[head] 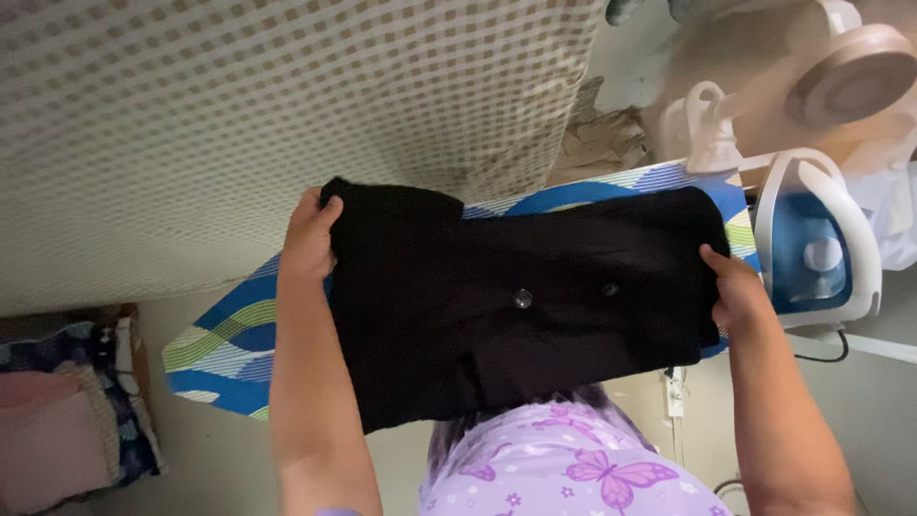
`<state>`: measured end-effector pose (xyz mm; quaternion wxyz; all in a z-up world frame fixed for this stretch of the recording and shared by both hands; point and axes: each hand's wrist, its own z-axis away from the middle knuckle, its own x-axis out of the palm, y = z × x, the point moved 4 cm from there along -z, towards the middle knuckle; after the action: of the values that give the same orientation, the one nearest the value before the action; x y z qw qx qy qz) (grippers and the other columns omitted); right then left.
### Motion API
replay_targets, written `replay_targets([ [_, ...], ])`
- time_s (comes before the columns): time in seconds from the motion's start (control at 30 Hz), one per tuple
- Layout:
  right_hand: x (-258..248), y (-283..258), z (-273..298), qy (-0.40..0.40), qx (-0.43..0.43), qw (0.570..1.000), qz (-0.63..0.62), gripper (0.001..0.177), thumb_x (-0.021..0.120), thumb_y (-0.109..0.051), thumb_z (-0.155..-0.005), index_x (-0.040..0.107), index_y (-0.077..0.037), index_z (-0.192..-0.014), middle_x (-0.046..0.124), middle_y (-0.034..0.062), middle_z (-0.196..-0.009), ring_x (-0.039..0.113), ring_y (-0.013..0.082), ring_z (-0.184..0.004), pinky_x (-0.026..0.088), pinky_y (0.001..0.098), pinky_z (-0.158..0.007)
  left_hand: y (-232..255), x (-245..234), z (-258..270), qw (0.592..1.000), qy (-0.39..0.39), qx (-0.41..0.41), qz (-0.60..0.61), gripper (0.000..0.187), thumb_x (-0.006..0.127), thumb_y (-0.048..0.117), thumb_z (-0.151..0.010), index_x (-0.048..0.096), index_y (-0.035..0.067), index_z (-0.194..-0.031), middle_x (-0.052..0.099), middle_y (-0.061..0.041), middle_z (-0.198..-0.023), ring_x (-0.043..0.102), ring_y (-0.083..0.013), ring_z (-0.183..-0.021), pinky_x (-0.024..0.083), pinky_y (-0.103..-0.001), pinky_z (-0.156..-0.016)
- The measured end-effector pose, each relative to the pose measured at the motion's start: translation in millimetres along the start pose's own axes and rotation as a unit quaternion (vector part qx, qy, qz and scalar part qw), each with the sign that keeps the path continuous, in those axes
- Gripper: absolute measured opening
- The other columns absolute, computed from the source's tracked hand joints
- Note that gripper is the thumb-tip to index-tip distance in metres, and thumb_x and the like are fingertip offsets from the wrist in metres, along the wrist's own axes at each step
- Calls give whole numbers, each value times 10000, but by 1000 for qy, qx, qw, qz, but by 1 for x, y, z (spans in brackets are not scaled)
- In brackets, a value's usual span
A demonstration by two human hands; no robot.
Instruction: The person irons a black button-up shirt on a patterned ironing board. They use a steam iron to smooth the fabric, frequently adjusting the shirt's position and folding the sleeves to ensure all areas are pressed.
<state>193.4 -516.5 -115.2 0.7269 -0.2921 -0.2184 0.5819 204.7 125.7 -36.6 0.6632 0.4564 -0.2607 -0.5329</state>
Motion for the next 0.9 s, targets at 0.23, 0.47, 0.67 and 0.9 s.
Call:
replay_targets([
  [0.23, -5, 4, -24, 20, 120, 992, 32, 556, 557, -504, -1026, 609, -75, -1377, 671, 129, -1336, 643, 269, -1141, 501, 416, -976, 36, 28, 21, 941, -13, -188, -280, 671, 690, 507, -1037, 646, -53, -1403, 541, -269, -1521, 520, -418, -1416, 422, -518, -1162],
  [0.47, -18, 7, -47, 55, 0, 998, -24, 478, 630, -376, -1015, 600, -53, -1367, 679, 100, -1344, 647, 250, -1196, 495, 401, -1049, 44, 36, -10, 970, -7, 9, -241, 517, 602, 324, -1007, 544, 79, -1458, 590, -149, -1477, 580, -331, -1323, 450, -438, -1095],
  [0.67, -52, 18, -39, -140, 44, 988, 48, 437, 627, -290, -964, 601, -83, -1349, 694, 67, -1290, 655, 231, -1132, 512, 424, -973, 20, 30, 12, 951, 125, 51, -278, 552, 570, 339, -1007, 465, 43, -1461, 552, -203, -1398, 616, -342, -1157, 499, -471, -972],
  [0.9, -74, 18, 12, -5, -61, 943, 327, 381, 714, -261, -1003, 707, 56, -1214, 647, 109, -962, 534, 181, -760, 443, 351, -671, -7, 70, 206, 816, 128, 261, -500, 534, 836, 503, -747, 602, 50, -904, 585, -151, -951, 583, -377, -948, 476, -507, -825],
])
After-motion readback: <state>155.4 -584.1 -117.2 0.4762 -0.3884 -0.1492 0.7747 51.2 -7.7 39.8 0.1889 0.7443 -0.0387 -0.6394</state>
